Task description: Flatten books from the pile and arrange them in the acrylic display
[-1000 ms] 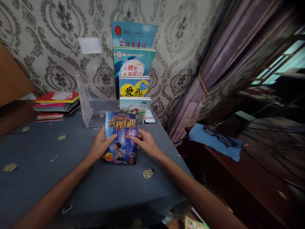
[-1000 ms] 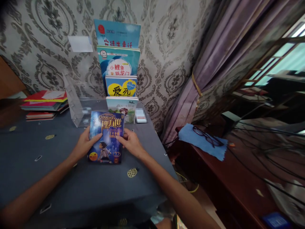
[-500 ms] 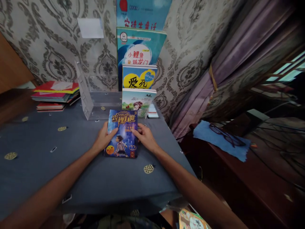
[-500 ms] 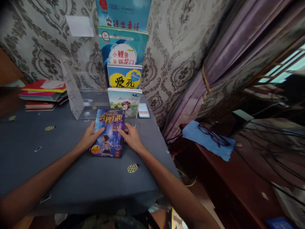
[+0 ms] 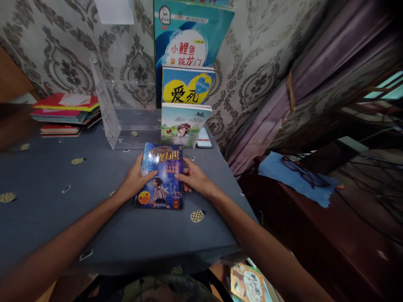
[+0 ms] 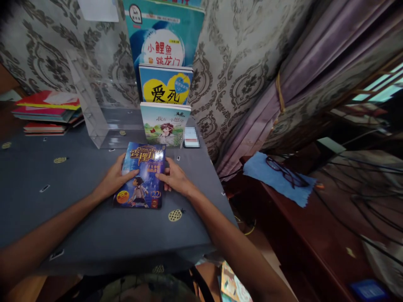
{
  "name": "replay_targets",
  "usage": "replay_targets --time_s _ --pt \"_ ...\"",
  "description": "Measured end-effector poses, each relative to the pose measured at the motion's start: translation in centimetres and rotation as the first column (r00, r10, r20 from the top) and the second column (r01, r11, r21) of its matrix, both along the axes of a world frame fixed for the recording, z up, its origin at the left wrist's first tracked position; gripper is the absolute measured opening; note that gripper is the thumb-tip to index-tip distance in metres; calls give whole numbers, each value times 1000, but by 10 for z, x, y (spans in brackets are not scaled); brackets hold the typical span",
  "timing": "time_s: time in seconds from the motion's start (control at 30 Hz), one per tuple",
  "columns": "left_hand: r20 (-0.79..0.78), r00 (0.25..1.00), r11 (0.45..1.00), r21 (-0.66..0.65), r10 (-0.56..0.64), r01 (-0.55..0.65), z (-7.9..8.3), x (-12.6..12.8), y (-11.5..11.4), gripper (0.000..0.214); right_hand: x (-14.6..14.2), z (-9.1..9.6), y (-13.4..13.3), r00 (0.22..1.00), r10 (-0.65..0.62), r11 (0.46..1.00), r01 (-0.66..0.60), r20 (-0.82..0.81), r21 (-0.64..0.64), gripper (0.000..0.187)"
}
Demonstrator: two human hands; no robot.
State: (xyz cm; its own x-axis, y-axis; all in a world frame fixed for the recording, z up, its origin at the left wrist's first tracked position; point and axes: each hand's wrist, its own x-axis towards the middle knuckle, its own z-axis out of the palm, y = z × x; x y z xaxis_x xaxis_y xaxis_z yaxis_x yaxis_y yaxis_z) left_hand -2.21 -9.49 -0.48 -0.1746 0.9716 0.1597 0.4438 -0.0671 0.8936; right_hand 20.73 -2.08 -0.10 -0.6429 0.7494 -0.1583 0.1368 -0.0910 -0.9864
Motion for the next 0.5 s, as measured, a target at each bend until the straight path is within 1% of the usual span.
replay_targets --time_s 0.1,0.23,0.33,0.4,0.5 --pt "39 999 999 -35 -19 20 3 -1 -1 84 1 1 0 999 -9 1000 9 -31 -4 73" --pt "114 990 990 -105 -78 90 5 -4 1 96 2 2 1 999 -27 1000 27 -47 -3 61" --pt "129 988 991 -88 -84 96 4 -4 2 97 3 2 0 1000 10 1000 -10 -28 8 65" --pt "115 990 994 -61 -84 91 3 -3 2 94 3 1 -1 1000 31 998 -31 0 46 70" --pt "94 992 995 -40 -86 90 1 -1 3 88 4 -3 -3 999 14 988 -21 44 152 72"
